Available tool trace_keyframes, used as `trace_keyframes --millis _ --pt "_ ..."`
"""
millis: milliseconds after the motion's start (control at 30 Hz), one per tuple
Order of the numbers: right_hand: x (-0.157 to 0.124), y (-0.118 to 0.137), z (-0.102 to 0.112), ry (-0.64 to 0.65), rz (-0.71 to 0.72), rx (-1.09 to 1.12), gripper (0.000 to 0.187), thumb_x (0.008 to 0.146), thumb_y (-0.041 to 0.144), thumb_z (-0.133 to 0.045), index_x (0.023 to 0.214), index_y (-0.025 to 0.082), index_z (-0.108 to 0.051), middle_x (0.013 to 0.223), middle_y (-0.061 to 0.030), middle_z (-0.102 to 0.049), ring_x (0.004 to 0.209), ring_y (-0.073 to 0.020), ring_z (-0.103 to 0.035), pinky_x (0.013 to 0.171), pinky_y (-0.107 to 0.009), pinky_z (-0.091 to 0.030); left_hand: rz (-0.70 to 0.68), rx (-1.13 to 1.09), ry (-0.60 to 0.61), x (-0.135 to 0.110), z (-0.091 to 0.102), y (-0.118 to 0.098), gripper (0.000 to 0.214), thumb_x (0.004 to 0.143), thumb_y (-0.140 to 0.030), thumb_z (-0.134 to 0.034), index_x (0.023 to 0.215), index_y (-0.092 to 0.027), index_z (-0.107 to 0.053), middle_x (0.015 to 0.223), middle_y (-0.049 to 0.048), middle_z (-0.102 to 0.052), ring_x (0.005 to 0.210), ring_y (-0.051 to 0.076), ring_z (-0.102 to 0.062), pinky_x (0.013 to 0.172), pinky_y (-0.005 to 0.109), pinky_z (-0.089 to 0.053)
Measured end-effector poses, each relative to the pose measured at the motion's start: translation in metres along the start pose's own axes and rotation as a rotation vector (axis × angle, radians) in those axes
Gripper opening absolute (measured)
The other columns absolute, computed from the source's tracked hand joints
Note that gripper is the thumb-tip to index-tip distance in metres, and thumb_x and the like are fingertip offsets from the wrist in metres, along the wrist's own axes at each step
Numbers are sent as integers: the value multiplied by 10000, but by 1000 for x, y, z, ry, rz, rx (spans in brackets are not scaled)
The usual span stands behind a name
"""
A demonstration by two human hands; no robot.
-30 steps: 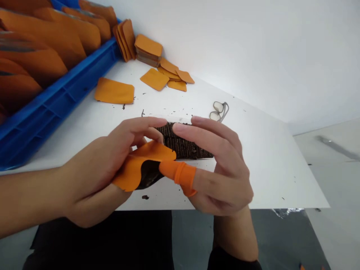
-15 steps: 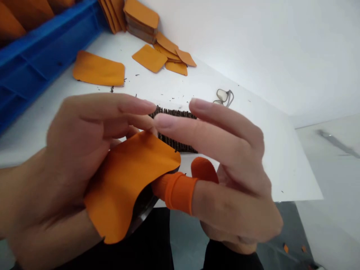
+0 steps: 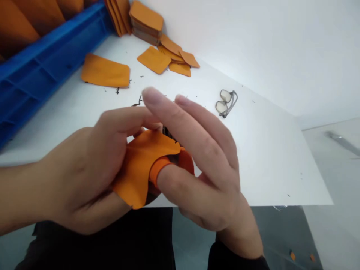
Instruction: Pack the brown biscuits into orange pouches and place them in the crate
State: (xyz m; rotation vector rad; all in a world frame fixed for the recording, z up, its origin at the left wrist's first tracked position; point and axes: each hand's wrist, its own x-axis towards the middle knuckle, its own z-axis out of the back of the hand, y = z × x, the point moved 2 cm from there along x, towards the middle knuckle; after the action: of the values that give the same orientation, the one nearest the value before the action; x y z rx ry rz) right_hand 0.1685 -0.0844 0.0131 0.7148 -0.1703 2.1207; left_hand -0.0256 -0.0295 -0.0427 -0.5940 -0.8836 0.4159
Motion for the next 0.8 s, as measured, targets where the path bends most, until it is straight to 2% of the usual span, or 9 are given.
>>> trace_keyframes --millis 100,167,233,367,433,533,667,733,800 --pt "8 1 -9 -103 173 -122 290 1000 56 -489 789 251 -445 1688 176 -493 1664 -154 -366 1373 -486 -342 -9 86 -33 0 -2 0 656 962 -287 -489 1579 -191 -291 1405 97 -695 1062 266 -772 602 324 -515" --pt "12 0 -12 -164 196 -176 296 990 30 -478 800 251 -426 1660 179 -536 1694 -116 -292 1426 -470 -201 1 102 -18 1 -2 0 640 969 -272 -469 1577 -175 -289 1426 114 -677 1095 273 -763 603 327 -524" --pt "13 -1 -12 -198 203 -195 279 987 39 -510 818 252 -447 1673 153 -532 1706 -113 -264 1434 -450 -173 -6 97 -9 2 -1 0 636 967 -260 -465 1571 -166 -291 1424 124 -672 1071 266 -762 594 335 -533" --pt "9 -2 -14 -123 238 -217 271 997 126 -599 780 236 -479 1759 25 -449 1705 -219 -290 1419 -513 -228 -55 96 -3 4 3 -2 627 936 -245 -467 1539 -164 -315 1357 127 -695 993 253 -767 576 367 -543" --pt "8 -4 -14 -104 261 -202 281 985 117 -590 753 230 -479 1749 2 -468 1688 -244 -328 1396 -509 -291 -55 88 20 5 3 -3 613 935 -256 -475 1521 -173 -316 1412 137 -681 1043 258 -772 579 367 -545" --pt "8 -9 -13 -126 257 -145 251 982 106 -536 771 236 -490 1703 34 -523 1666 -220 -371 1391 -484 -316 -34 49 24 4 4 -3 632 945 -272 -506 1532 -188 -287 1515 134 -644 1133 269 -770 607 352 -548" --pt "9 -10 -12 -277 340 -52 285 1003 101 -483 771 260 -524 1566 58 -646 1602 -153 -469 1360 -461 -373 6 -62 26 2 3 -4 685 931 -276 -561 1543 -240 -256 1500 76 -667 1136 263 -765 727 376 -592" --pt "10 -8 -11 -358 289 -31 347 989 59 -477 712 253 -554 1505 110 -673 1550 -142 -528 1321 -440 -417 41 -157 48 3 2 -4 686 905 -270 -568 1519 -268 -262 1389 45 -714 1037 240 -769 751 392 -599" --pt "10 -6 -7 -392 161 24 421 969 56 -472 591 221 -559 1443 163 -685 1534 -190 -558 1233 -430 -488 77 -248 50 3 2 -4 687 889 -260 -563 1506 -276 -263 1285 29 -727 929 211 -756 749 392 -599"
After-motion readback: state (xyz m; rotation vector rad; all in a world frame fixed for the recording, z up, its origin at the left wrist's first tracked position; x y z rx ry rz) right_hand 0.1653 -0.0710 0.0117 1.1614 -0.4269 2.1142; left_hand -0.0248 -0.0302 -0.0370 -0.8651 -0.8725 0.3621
